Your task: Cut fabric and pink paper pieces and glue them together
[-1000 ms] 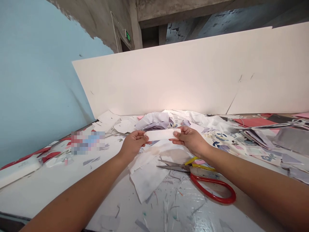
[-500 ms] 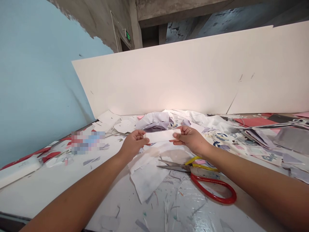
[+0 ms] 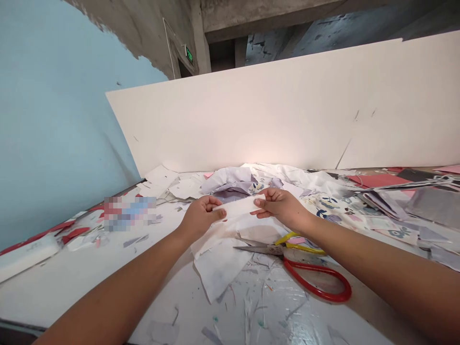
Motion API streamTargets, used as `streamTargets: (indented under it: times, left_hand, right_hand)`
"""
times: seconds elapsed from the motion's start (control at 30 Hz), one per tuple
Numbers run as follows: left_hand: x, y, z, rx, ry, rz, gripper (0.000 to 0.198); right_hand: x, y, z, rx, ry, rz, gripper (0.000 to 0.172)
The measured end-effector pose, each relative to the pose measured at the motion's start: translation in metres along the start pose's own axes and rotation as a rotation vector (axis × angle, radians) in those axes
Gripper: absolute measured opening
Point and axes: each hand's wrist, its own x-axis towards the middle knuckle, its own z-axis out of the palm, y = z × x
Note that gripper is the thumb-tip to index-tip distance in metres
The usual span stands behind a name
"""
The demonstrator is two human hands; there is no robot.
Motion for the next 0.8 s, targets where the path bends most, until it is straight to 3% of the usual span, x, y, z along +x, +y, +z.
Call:
streamTargets:
  times: [0.27,0.8]
  left_hand:
    - [-0.001,0.005,0.001,0.107,0.017,0.021,0.03]
    - [0.001,0.0,-0.004,-0.028,-0.031,-0.018,0.036]
  right_hand:
    - [0.003,0.0,-0.005,0.046,-0.017,0.067,0.006]
    - [0.003,-0.002,-0.014,0.33,-0.13,0.18,0.006]
